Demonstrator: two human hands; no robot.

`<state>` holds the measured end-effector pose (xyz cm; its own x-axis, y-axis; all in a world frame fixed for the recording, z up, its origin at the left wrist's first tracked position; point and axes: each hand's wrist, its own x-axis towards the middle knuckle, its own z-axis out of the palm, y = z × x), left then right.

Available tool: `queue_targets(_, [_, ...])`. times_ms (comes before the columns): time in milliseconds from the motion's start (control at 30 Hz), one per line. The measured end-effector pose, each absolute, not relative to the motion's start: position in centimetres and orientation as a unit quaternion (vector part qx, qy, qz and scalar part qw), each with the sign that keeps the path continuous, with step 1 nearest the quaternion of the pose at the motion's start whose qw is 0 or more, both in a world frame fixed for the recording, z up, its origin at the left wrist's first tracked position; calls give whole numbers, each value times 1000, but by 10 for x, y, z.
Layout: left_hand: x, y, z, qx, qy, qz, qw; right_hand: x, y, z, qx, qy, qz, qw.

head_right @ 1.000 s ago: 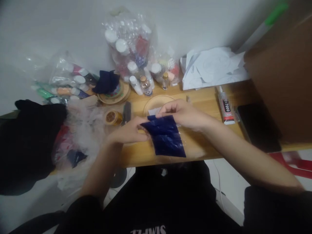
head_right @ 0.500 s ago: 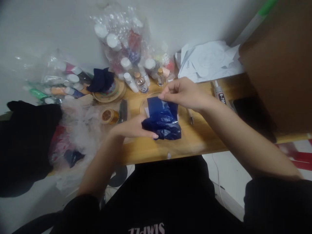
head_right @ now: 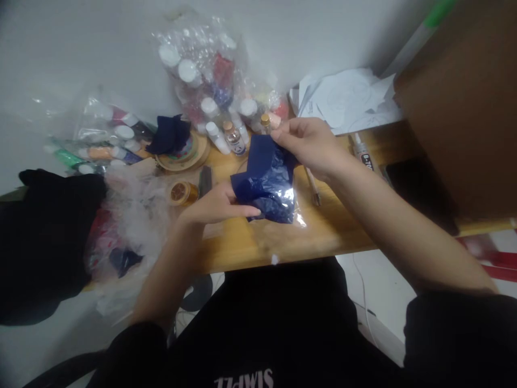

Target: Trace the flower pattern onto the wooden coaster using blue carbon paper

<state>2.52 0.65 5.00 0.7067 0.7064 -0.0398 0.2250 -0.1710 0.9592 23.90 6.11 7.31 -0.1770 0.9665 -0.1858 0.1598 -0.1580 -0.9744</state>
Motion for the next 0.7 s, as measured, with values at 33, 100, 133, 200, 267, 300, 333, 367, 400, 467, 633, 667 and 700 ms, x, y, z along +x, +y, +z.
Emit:
queue_targets(33, [24, 7, 51, 740, 311, 205, 560, 239, 61, 74, -526, -534, 542, 380])
queue_targets(100, [21, 8, 54, 739, 310, 196, 565, 241, 60, 77, -519, -522, 541, 407])
queue_targets(133, [19, 8, 56, 737, 313, 195, 567, 242, 59, 79, -512, -513, 550, 415])
queue_targets(200, [16, 8, 60, 737, 316, 197, 565, 245, 58, 81, -502, -492, 573, 422])
queue_targets(267, [15, 7, 64, 749, 310, 196, 552, 246, 57, 81, -502, -477, 586, 420])
queue_targets(300, [16, 5, 67, 760, 311, 194, 537, 247, 57, 81, -507, -473, 586, 420])
queue_targets(333, [16, 3, 69, 773, 317, 189, 516, 247, 57, 81, -513, -470, 583, 420])
queue_targets(367, [18, 0, 72, 789, 330, 181, 485, 247, 57, 81, -519, -469, 577, 422])
queue_targets(400, [19, -3, 74, 809, 348, 169, 443, 247, 57, 82, -523, -469, 569, 427])
queue_targets(467, [22, -14, 80, 848, 386, 138, 335, 249, 55, 85, -527, -476, 538, 453])
queue_targets(633, [27, -46, 88, 900, 402, 127, 112, 257, 39, 100, -486, -563, 366, 559])
queue_targets(667, [27, -52, 88, 904, 398, 144, 64, 259, 34, 102, -483, -577, 317, 577])
queue_targets(700, [28, -57, 89, 905, 391, 164, 23, 260, 29, 105, -481, -598, 282, 576])
